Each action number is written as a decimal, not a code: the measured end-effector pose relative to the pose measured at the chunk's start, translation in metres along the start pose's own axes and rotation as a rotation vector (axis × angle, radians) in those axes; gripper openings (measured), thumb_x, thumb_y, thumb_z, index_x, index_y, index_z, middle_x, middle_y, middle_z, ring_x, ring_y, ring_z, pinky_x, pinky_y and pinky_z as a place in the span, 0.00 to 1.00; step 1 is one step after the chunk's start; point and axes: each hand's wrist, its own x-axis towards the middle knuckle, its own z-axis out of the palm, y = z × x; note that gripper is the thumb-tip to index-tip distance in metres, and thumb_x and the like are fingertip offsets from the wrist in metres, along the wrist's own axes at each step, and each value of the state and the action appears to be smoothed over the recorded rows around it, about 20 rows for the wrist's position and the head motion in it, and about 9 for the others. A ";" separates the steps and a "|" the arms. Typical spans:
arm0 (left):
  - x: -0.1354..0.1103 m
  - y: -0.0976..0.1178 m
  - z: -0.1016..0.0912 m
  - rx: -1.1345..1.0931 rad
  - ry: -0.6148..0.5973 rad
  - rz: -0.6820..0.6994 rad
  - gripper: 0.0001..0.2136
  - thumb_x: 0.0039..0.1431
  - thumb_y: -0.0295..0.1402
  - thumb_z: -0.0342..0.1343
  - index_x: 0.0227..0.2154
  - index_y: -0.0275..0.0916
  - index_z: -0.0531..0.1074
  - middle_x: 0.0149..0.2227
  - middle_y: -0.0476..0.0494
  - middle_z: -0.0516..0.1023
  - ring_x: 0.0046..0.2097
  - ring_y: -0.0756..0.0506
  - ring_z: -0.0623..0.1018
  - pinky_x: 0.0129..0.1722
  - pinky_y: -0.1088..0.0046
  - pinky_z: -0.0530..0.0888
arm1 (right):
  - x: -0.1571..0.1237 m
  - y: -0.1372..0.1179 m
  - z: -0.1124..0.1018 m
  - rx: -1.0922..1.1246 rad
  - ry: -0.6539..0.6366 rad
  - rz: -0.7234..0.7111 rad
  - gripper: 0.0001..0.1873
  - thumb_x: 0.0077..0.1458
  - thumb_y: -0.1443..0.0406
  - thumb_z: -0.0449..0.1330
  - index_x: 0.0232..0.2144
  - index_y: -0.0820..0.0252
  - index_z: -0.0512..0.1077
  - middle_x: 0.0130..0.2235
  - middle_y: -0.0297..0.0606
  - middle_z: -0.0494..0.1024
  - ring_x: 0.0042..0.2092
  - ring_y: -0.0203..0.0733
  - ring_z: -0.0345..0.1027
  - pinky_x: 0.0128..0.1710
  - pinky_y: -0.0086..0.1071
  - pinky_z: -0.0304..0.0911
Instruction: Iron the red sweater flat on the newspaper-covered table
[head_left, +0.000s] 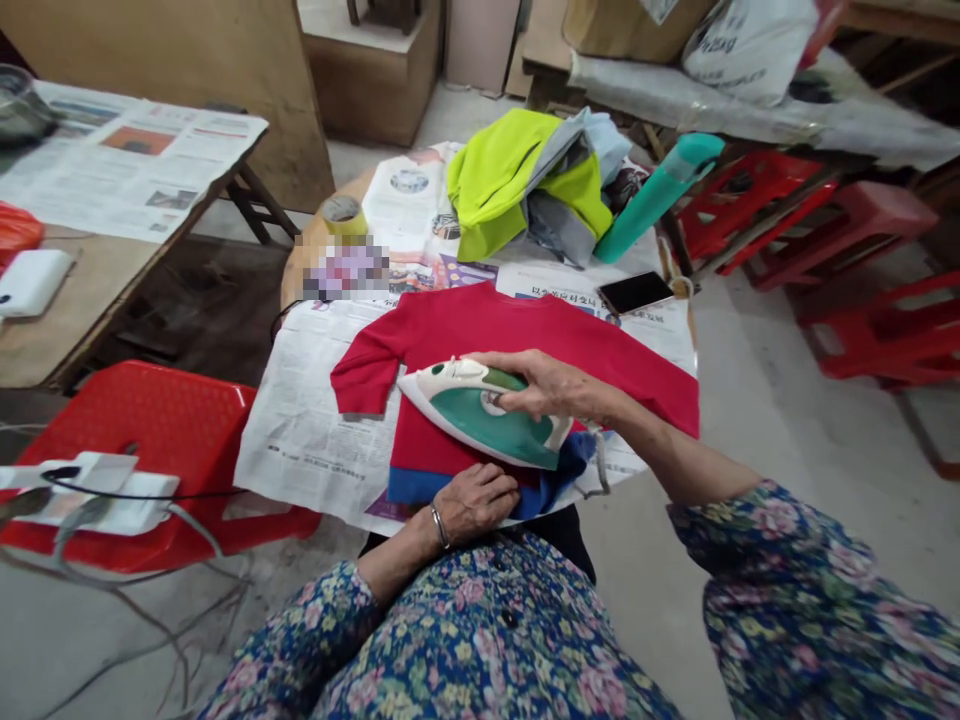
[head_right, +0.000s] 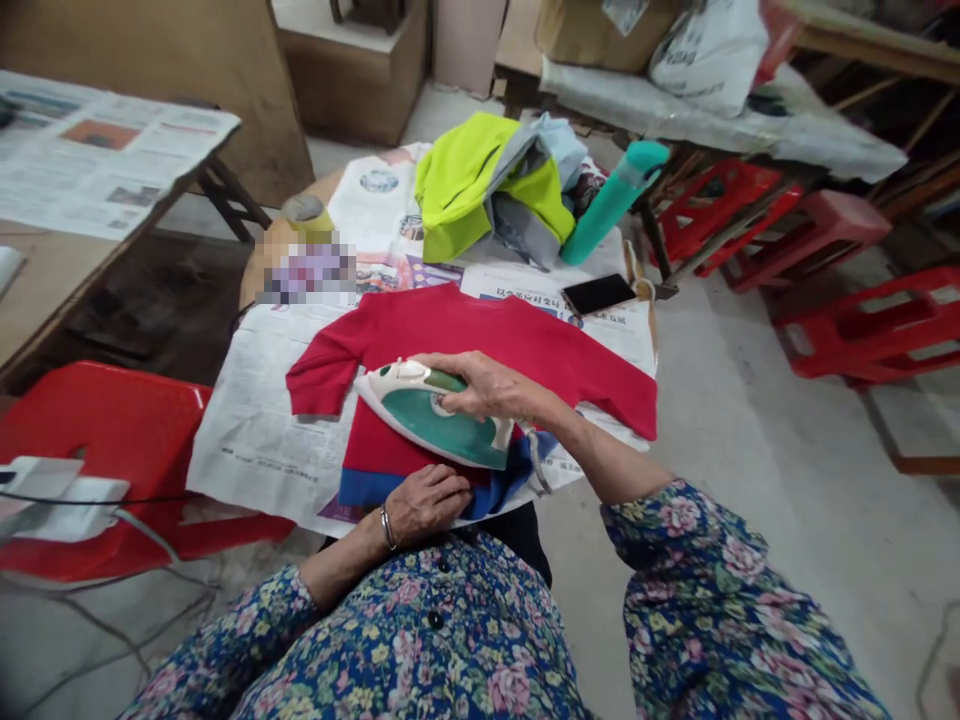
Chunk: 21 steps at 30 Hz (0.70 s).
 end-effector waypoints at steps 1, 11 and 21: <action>0.000 0.001 0.001 -0.008 -0.002 -0.016 0.09 0.76 0.28 0.53 0.46 0.39 0.79 0.44 0.39 0.83 0.43 0.45 0.77 0.42 0.69 0.76 | 0.002 0.000 -0.002 0.012 0.042 0.047 0.40 0.60 0.68 0.64 0.73 0.53 0.70 0.45 0.38 0.85 0.29 0.36 0.69 0.28 0.29 0.68; 0.004 -0.061 -0.102 -0.215 0.735 -0.663 0.16 0.79 0.42 0.49 0.50 0.40 0.79 0.48 0.37 0.85 0.53 0.41 0.84 0.58 0.57 0.81 | 0.001 -0.017 -0.002 -0.148 0.085 -0.005 0.40 0.57 0.73 0.64 0.72 0.54 0.72 0.53 0.40 0.86 0.40 0.41 0.76 0.40 0.34 0.72; 0.018 -0.161 -0.111 -0.746 0.140 -0.999 0.36 0.67 0.65 0.45 0.48 0.36 0.82 0.56 0.29 0.85 0.63 0.34 0.82 0.69 0.50 0.74 | -0.032 -0.023 0.047 -0.228 -0.167 -0.106 0.45 0.55 0.76 0.65 0.73 0.46 0.71 0.52 0.40 0.87 0.44 0.43 0.77 0.44 0.32 0.68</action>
